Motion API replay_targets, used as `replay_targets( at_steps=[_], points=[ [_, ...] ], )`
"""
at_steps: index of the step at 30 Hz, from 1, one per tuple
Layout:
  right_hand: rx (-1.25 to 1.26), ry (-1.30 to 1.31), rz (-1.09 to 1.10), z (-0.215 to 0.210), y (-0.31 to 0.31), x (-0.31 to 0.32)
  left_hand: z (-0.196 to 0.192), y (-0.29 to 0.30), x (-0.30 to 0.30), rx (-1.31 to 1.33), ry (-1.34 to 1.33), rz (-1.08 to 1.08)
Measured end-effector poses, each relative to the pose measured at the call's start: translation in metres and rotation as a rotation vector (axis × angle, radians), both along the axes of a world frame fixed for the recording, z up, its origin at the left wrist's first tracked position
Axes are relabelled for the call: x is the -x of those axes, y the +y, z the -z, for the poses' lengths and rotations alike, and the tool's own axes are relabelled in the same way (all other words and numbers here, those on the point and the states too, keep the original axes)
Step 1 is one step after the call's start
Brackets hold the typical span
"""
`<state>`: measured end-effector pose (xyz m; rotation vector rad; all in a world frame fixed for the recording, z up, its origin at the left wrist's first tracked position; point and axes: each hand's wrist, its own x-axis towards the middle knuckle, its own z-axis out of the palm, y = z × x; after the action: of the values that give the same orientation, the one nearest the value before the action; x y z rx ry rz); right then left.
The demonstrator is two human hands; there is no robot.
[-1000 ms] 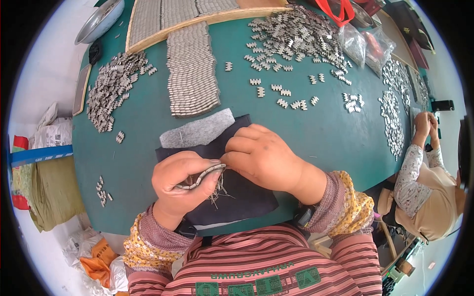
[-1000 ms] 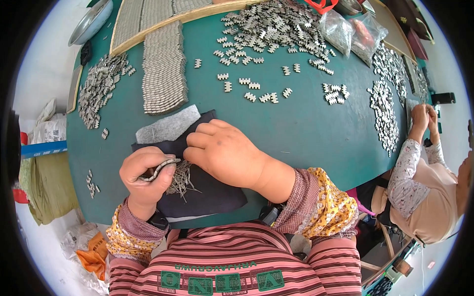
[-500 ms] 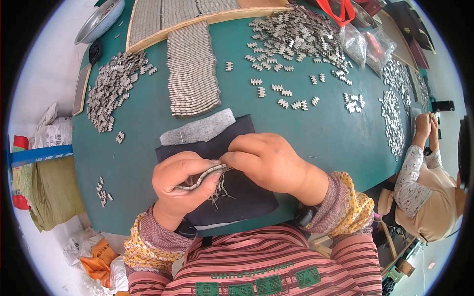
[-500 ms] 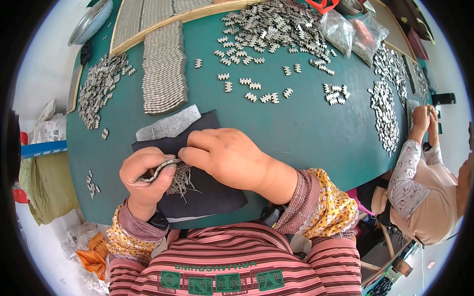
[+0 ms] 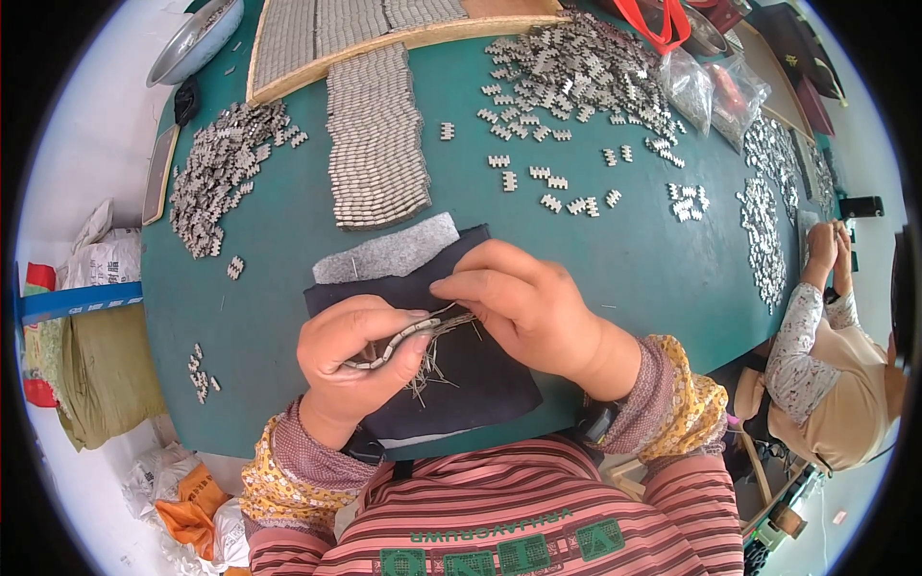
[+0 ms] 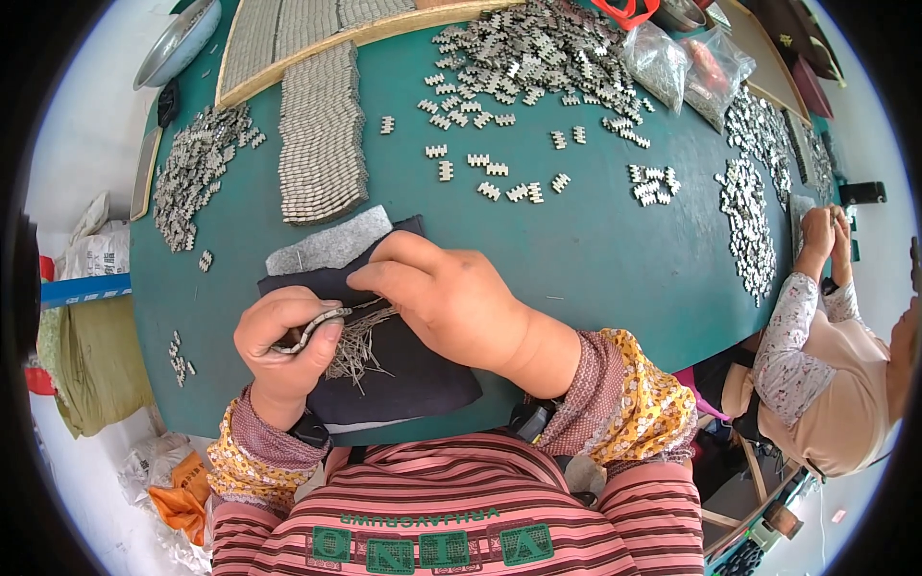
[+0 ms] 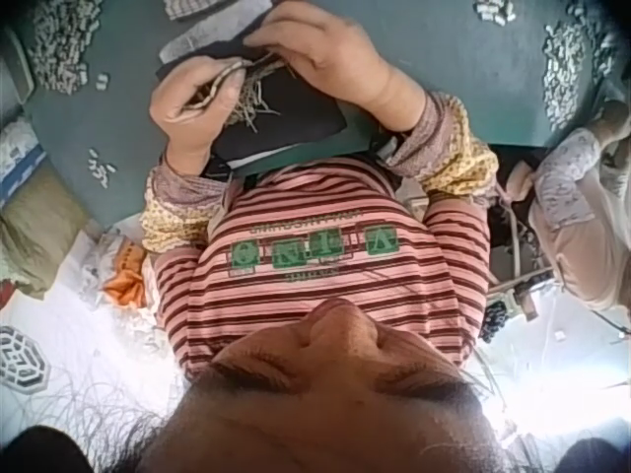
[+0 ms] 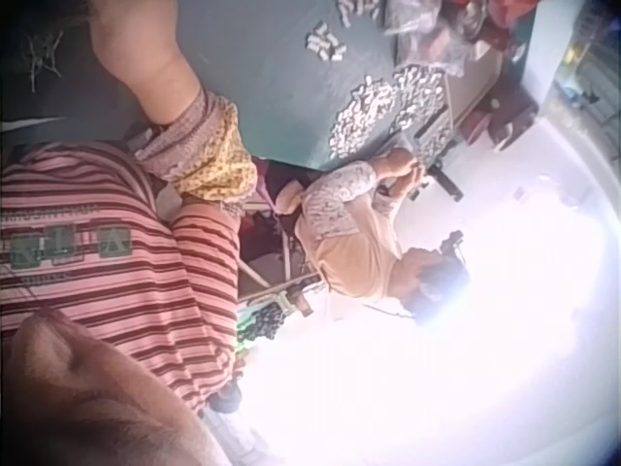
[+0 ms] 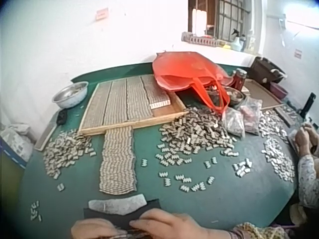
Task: Assembling small metal components on a workbench.
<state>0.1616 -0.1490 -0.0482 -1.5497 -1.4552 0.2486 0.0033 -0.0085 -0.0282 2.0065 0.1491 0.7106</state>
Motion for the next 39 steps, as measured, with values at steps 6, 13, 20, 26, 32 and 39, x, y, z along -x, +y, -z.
replay_targets(
  at_steps=[6, 13, 20, 26, 32, 39],
  points=[
    [0.037, 0.034, 0.118, -0.0035, -0.0001, 0.0007, 0.0003, 0.0003, -0.0011, 0.015, -0.003, 0.008],
    [-0.017, 0.123, 0.052, -0.0002, 0.0019, 0.0004, 0.0010, -0.0003, -0.0010, 0.012, -0.012, 0.007],
    [-0.025, 0.119, 0.055, -0.0003, 0.0009, -0.0003, 0.0001, -0.0012, -0.0018, 0.015, 0.002, 0.013],
    [-0.155, 0.109, 0.066, -0.0042, 0.0031, -0.0019, 0.0012, -0.0008, -0.0034, 0.022, 0.053, 0.057],
    [-0.170, 0.255, -0.089, -0.0029, 0.0024, -0.0018, 0.0050, -0.0001, -0.0034, 0.033, 0.070, 0.089],
    [-0.162, 0.221, -0.124, -0.0029, 0.0032, -0.0010, 0.0058, -0.0002, -0.0034, -0.004, 0.070, 0.088]
  ],
)
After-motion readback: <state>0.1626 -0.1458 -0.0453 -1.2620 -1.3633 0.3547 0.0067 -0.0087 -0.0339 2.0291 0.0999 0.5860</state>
